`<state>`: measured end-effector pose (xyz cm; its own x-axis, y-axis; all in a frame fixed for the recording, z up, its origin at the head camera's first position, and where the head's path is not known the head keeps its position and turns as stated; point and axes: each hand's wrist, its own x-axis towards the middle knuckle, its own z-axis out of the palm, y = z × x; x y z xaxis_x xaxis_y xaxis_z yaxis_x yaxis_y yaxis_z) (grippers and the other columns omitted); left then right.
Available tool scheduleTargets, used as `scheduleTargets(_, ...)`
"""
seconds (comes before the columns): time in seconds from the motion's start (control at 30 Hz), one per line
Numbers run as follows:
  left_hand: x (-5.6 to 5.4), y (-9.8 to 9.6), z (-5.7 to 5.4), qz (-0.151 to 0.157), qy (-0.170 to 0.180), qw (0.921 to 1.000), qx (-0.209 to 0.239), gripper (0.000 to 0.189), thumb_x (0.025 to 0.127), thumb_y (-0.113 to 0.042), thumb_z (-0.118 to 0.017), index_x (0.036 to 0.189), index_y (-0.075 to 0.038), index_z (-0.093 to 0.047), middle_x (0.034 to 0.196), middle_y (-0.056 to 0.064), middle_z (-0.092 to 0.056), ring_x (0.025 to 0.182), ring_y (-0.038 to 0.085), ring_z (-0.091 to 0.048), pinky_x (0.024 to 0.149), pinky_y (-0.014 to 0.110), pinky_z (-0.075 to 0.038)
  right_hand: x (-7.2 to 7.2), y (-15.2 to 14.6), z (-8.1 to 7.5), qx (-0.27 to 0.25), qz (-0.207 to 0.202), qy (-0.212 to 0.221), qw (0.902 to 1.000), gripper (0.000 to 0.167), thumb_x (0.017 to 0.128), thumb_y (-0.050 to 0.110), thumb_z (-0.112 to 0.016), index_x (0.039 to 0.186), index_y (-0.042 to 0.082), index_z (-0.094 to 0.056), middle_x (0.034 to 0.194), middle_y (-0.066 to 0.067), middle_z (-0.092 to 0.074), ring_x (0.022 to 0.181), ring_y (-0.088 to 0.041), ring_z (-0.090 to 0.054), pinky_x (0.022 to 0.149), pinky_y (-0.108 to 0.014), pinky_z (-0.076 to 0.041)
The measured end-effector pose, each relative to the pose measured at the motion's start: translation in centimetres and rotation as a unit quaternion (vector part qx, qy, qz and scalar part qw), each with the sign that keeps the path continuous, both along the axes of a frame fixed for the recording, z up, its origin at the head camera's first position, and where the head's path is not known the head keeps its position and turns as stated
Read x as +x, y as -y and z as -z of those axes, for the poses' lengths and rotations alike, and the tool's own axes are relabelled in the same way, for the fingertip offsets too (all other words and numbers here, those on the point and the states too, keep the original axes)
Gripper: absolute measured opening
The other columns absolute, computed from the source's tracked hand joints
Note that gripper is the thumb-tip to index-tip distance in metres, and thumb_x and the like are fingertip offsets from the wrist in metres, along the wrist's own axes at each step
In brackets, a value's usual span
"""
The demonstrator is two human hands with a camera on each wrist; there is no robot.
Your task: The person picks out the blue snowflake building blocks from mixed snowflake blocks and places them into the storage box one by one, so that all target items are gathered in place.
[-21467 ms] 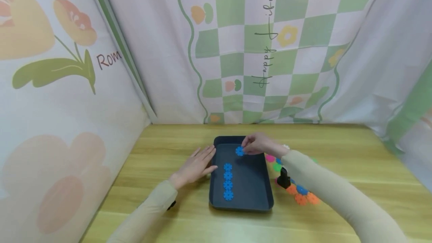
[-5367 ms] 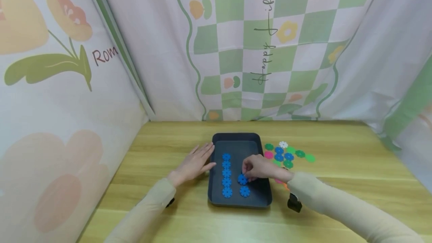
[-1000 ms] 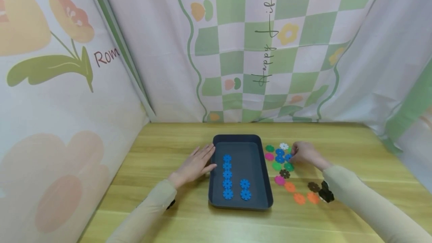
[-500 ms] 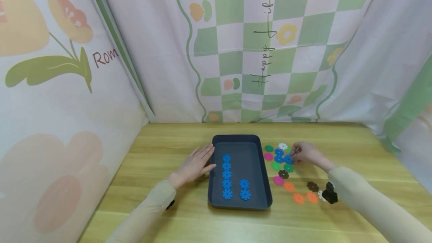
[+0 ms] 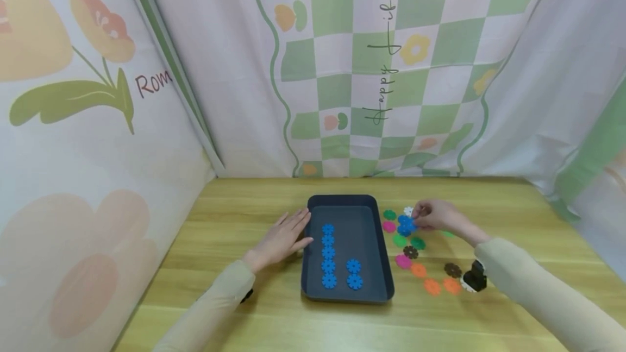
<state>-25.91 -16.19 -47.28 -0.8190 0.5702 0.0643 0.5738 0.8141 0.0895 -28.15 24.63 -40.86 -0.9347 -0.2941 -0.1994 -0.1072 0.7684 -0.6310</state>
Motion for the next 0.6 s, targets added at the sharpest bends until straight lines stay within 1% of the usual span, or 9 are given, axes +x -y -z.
scheduleTargets(0.17, 0.0, 0.0, -0.1, -0.001, 0.004, 1.0, -0.003, 0.071, 0.105, -0.053, -0.035, 0.158, -0.008, -0.023, 0.166, 0.008, -0.022, 0.154, 0.023, -0.024, 0.127, 0.047, -0.02, 0.3, 1.6, -0.7, -0.014, -0.013, -0.007, 0.9998, 0.012, 0.092, 0.006, -0.064, 0.099, -0.004, -0.064, 0.09, -0.013, -0.069, 0.078, -0.021, -0.068, 0.072, -0.038, -0.061)
scheduleTargets(0.33, 0.0, 0.0, -0.1, -0.001, 0.003, 1.0, -0.001, 0.071, 0.105, -0.053, -0.036, 0.158, -0.008, -0.023, 0.166, 0.008, -0.022, 0.154, 0.023, -0.024, 0.126, 0.048, -0.021, 0.5, 3.2, -0.9, -0.029, -0.036, -0.018, 0.9988, 0.009, 0.091, 0.006, -0.065, 0.096, -0.002, -0.064, 0.087, -0.011, -0.068, 0.076, -0.02, -0.068, 0.071, -0.037, -0.061)
scheduleTargets(0.47, -0.1, 0.0, -0.1, 0.001, 0.003, 1.0, -0.003, 0.071, 0.104, -0.053, -0.037, 0.158, -0.008, -0.023, 0.166, 0.008, -0.022, 0.154, 0.024, -0.025, 0.126, 0.048, -0.02, 0.6, 4.6, -1.1, -0.023, -0.053, -0.032, 0.9978, 0.007, 0.091, 0.008, -0.066, 0.094, 0.001, -0.065, 0.086, -0.009, -0.069, 0.074, -0.021, -0.068, 0.068, -0.036, -0.059)
scheduleTargets(0.6, -0.1, 0.0, -0.1, 0.002, 0.0, 1.0, -0.009, 0.071, 0.104, -0.053, -0.036, 0.158, -0.008, -0.023, 0.166, 0.008, -0.021, 0.154, 0.023, -0.024, 0.126, 0.047, -0.021, 0.7, 5.9, -1.3, -0.03, -0.067, -0.025, 0.997, 0.007, 0.092, 0.008, -0.065, 0.094, 0.001, -0.065, 0.088, -0.01, -0.069, 0.075, -0.025, -0.071, 0.068, -0.038, -0.06)
